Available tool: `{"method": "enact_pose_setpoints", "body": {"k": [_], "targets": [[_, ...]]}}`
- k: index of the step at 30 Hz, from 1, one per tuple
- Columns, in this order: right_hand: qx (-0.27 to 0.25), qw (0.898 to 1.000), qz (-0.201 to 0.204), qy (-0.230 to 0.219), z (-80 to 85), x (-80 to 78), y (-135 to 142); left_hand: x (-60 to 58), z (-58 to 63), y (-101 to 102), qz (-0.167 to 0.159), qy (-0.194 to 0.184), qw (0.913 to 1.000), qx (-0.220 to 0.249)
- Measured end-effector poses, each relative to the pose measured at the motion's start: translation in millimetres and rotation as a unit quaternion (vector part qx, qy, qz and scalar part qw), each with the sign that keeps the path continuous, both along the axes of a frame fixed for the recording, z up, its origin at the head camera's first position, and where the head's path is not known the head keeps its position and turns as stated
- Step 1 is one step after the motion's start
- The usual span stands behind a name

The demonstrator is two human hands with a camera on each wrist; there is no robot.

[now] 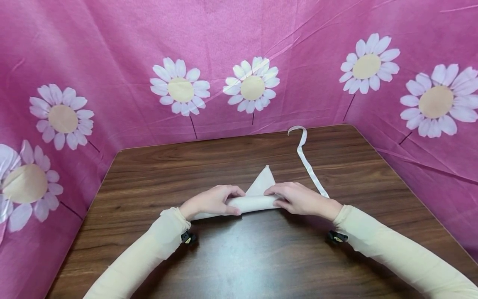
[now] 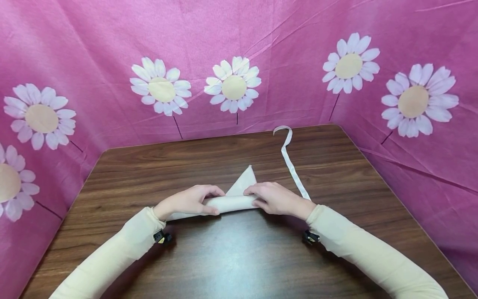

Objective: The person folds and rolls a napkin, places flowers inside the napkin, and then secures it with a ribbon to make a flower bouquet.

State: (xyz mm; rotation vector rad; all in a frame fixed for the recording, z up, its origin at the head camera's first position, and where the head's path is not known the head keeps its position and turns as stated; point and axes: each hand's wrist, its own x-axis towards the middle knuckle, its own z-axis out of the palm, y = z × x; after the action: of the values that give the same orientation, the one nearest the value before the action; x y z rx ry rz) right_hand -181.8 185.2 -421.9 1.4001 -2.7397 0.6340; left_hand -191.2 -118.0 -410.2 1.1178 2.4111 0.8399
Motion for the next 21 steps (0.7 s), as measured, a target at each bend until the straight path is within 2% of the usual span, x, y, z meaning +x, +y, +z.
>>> {"method": "enact_pose_setpoints", "body": {"k": [3,7,14,17,21], "targets": [[-0.005,1.000,-0.003,-0.018,-0.8,-3.4,0.4,1.8,2.8,4.4,0.017,0.029,0.9994,-0.013],[-0.007,0.998,-0.010,-0.069,-1.1,-9.2,0.9,4.9,3.4,9.4,0.032,0.057,0.9975,-0.027],[-0.033,0.984,-0.007,-0.174,-2.1,-19.1,0.9,7.7,-1.9,10.5,0.038,0.086,0.9952,-0.028],[-0.040,0.982,-0.015,-0.181,-1.7,-18.9,-0.7,8.1,-3.6,11.1,0.038,0.087,0.9950,-0.030],[-0.056,0.987,-0.027,-0.146,-2.3,-17.7,-0.8,8.6,-4.4,11.0,0.041,0.086,0.9947,-0.039]]}}
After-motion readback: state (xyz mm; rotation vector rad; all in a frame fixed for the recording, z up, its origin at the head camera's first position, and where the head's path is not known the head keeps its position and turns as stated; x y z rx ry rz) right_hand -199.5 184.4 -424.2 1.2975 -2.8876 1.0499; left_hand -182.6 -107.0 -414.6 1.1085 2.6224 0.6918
